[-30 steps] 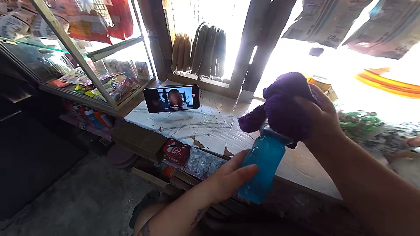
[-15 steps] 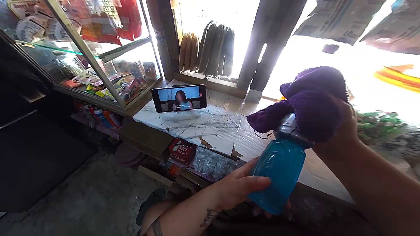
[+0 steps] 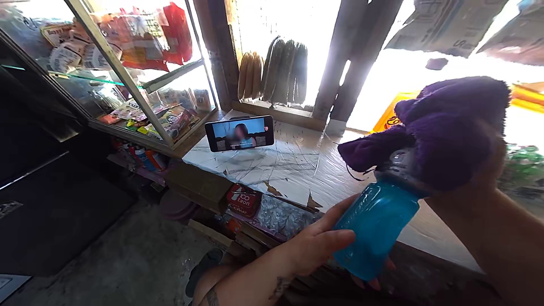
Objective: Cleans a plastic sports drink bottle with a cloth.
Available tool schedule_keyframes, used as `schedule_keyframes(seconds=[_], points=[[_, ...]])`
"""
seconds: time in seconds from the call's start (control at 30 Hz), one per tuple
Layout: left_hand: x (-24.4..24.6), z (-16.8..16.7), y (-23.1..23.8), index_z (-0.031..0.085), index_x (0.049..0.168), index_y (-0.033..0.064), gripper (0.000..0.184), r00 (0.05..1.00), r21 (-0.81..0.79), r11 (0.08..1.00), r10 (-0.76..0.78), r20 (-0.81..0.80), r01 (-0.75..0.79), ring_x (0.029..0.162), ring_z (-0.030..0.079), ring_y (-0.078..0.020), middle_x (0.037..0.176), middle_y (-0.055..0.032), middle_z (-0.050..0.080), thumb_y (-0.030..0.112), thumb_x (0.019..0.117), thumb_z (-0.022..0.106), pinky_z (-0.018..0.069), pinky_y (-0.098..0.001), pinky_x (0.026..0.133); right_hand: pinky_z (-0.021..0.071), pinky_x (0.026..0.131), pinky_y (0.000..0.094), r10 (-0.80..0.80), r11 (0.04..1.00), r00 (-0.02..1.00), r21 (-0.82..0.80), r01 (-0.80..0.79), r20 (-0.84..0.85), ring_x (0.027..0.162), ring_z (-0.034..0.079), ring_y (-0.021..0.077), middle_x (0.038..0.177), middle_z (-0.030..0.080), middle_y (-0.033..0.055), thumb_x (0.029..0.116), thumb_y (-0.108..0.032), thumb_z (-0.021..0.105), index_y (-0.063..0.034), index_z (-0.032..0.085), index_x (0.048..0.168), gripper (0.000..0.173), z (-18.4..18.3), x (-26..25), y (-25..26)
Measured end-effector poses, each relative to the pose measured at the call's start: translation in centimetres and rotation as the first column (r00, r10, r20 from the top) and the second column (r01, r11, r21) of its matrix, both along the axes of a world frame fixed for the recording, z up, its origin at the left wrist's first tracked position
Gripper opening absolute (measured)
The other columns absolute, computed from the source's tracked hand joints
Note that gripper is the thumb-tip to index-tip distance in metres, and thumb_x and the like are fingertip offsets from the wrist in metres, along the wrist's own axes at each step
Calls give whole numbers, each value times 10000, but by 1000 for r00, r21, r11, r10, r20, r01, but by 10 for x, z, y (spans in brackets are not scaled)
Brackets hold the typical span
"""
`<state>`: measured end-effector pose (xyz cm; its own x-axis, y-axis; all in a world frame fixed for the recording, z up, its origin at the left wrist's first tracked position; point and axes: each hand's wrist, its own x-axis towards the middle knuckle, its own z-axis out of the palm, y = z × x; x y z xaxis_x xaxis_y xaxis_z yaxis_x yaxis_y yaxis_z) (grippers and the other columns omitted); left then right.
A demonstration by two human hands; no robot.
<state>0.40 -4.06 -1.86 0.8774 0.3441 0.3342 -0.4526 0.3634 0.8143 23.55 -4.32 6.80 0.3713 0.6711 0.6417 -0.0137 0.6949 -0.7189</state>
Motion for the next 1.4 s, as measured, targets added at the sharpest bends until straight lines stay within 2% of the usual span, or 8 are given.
schedule_keyframes(seconds=[0.13, 0.37, 0.5, 0.6, 0.83, 1.0, 1.2, 1.4], points=[[1, 0, -3, 202, 1567, 102, 857, 985, 58, 985, 167, -32, -165, 1090, 652, -63, 1306, 35, 606, 535, 954, 616, 580, -280, 865, 580, 772, 180, -12, 991, 998, -132, 4, -57, 889, 673, -23, 953, 700, -142, 1007, -158, 420, -250, 577, 1143, 227, 2, -8, 3], [-5, 6, 3, 127, 1604, -20, 765, 894, 360, 827, 446, 47, -432, 1141, 634, -105, 1422, -177, 527, 369, 1056, 493, 559, -312, 947, 573, 788, 192, 3, 939, 998, -342, 17, 59, 877, 661, -46, 907, 695, -173, 1092, -451, 291, -285, 594, 1134, 348, -16, -41, 3], [-10, 11, 7, 116, 1596, -23, 749, 835, 278, 798, 549, 28, -534, 1085, 642, -72, 1398, -156, 531, 372, 1056, 453, 573, -260, 849, 523, 956, 177, 136, 902, 896, -428, 65, 422, 1064, 597, -75, 1173, 588, -34, 1059, -311, 418, 59, 245, 1462, 574, -29, -58, -7], [-12, 10, 8, 111, 1600, -4, 732, 796, 227, 775, 606, 3, -591, 1003, 646, -43, 1390, -137, 529, 359, 1054, 437, 564, -212, 729, 503, 995, 180, 276, 907, 817, -419, -47, 506, 1092, 592, -87, 1174, 636, -72, 1020, -341, 531, 58, 405, 1356, 537, -36, -60, -11], [-1, -2, 7, 126, 1581, -78, 770, 733, 375, 647, 662, 157, -664, 1154, 635, -83, 1415, -211, 533, 369, 1068, 488, 557, -299, 971, 547, 912, 168, 301, 932, 809, -334, -139, 505, 997, 636, -100, 1034, 687, -231, 1007, -234, 576, -203, 599, 1169, 167, -34, -59, -15], [3, -4, 0, 179, 1604, -25, 807, 691, 618, 471, 704, 167, -629, 1134, 679, -181, 1366, -214, 602, 393, 1032, 566, 585, -404, 945, 574, 843, 179, 77, 944, 951, -329, 27, 299, 886, 671, -58, 915, 705, -185, 1051, -128, 418, -187, 588, 1098, 186, -18, -63, -16], [-2, 6, -5, 305, 1591, 33, 819, 611, 788, 279, 777, 151, -549, 1050, 702, -232, 1268, -183, 662, 405, 958, 668, 603, -439, 845, 600, 754, 219, 148, 942, 984, -317, -109, 100, 795, 700, 14, 839, 737, -92, 926, -232, 655, -225, 675, 978, 57, -8, -45, -8], [7, -4, -2, 174, 1575, -77, 919, 806, 555, 608, 549, 222, -568, 1132, 671, -176, 1336, -235, 598, 417, 969, 659, 584, -368, 944, 586, 762, 199, 355, 918, 927, -146, -370, -120, 831, 696, 1, 863, 747, -85, 799, -437, 780, -266, 768, 889, 194, -4, -47, -12]])
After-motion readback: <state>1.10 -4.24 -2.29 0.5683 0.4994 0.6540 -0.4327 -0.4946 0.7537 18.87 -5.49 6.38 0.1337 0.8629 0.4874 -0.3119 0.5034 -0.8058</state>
